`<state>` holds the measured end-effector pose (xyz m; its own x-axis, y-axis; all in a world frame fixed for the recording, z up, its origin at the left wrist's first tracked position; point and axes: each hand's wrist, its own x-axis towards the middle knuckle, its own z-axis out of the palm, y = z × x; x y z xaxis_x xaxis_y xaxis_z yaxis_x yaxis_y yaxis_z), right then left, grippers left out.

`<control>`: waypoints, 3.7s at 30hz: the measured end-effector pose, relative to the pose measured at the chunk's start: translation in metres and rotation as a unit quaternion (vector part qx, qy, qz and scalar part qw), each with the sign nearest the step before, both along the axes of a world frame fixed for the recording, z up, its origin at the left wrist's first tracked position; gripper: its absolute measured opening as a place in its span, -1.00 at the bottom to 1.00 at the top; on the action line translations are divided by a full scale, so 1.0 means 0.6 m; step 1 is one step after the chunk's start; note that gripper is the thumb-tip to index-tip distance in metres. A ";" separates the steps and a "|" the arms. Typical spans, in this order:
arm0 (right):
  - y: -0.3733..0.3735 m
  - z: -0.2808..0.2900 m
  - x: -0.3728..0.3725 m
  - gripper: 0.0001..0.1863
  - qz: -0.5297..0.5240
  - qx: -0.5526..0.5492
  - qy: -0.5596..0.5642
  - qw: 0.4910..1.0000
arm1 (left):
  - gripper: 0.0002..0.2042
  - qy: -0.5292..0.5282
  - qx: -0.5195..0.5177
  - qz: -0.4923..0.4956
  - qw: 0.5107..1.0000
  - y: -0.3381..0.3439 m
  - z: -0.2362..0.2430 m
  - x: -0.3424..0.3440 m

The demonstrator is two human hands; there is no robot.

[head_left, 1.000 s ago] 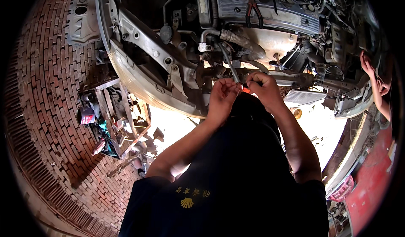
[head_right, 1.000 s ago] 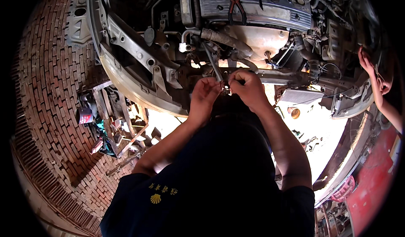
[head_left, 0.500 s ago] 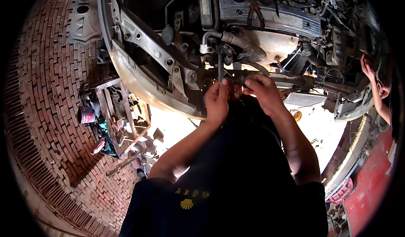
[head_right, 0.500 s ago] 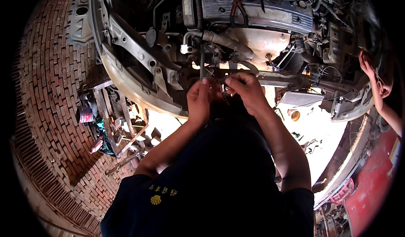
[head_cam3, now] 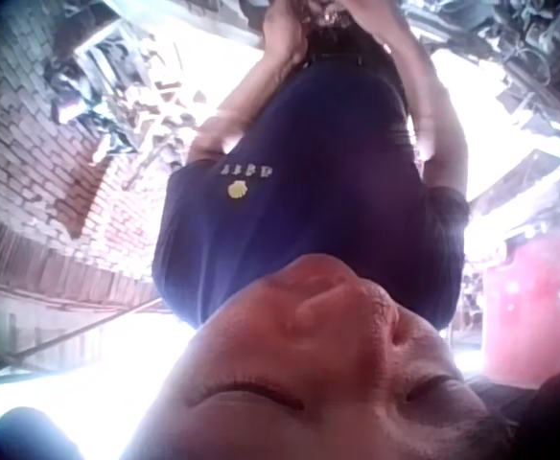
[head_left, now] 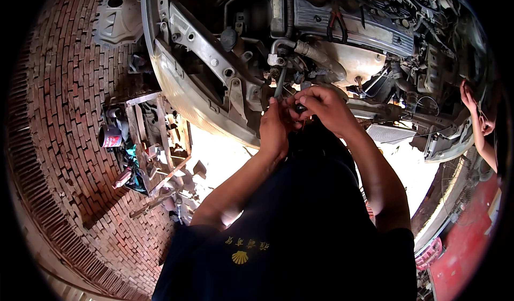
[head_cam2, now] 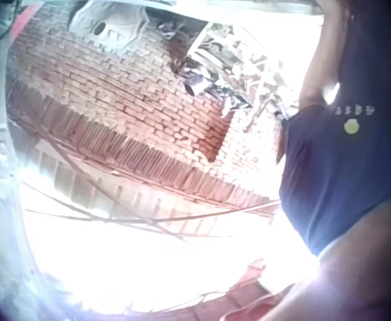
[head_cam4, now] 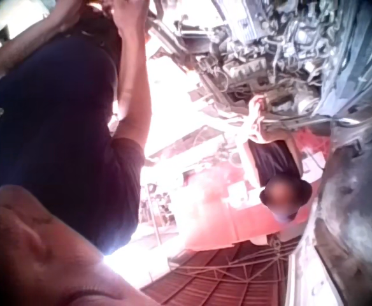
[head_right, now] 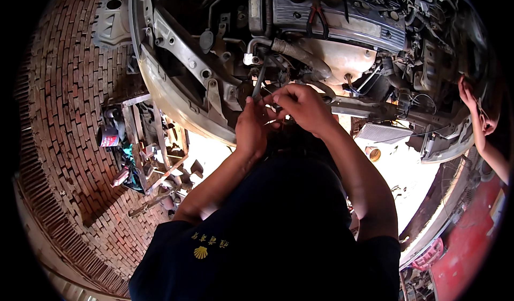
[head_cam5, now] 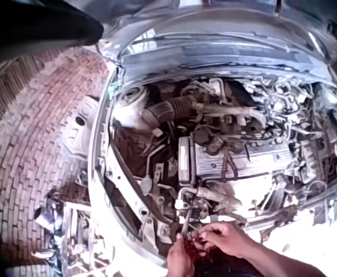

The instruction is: The person works on the car engine wiring by hand, stripping wire ends and connecting them to components.

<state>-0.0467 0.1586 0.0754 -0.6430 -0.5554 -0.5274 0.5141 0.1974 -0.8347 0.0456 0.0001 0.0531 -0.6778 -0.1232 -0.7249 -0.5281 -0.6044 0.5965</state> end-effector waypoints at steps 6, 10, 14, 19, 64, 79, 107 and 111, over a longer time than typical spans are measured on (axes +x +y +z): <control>0.001 -0.039 -0.006 -0.70 -0.037 -0.031 -0.098 0.994 | -0.45 -0.002 0.006 -0.005 1.000 -0.003 0.007 0.005; -0.007 -0.034 -0.007 -0.68 -0.086 -0.057 -0.082 0.991 | -0.53 0.015 0.112 0.027 0.993 0.011 0.000 0.041; -0.004 -0.030 0.000 -0.74 -0.068 0.006 -0.087 0.994 | -0.63 0.016 0.113 0.013 0.993 -0.001 -0.014 0.049; -0.014 -0.019 0.003 -0.65 0.004 0.105 0.115 0.988 | -0.71 0.019 0.006 -0.025 0.999 0.002 -0.011 0.047; 0.000 -0.043 0.044 -0.76 -0.276 -0.178 -0.138 0.934 | -0.57 0.164 -0.201 -0.091 0.962 0.002 0.033 -0.027; 0.025 -0.023 -0.002 -0.73 -0.231 -0.078 -0.010 0.970 | -0.59 0.428 -0.501 -0.451 0.602 -0.058 0.094 -0.181; 0.067 -0.001 -0.102 -0.82 -0.213 -0.136 -0.137 0.958 | -0.73 0.471 -0.528 -0.300 0.639 -0.025 0.060 -0.216; 0.068 -0.002 -0.104 -0.83 -0.213 -0.125 -0.147 0.958 | -0.75 0.484 -0.514 -0.336 0.623 -0.033 0.056 -0.219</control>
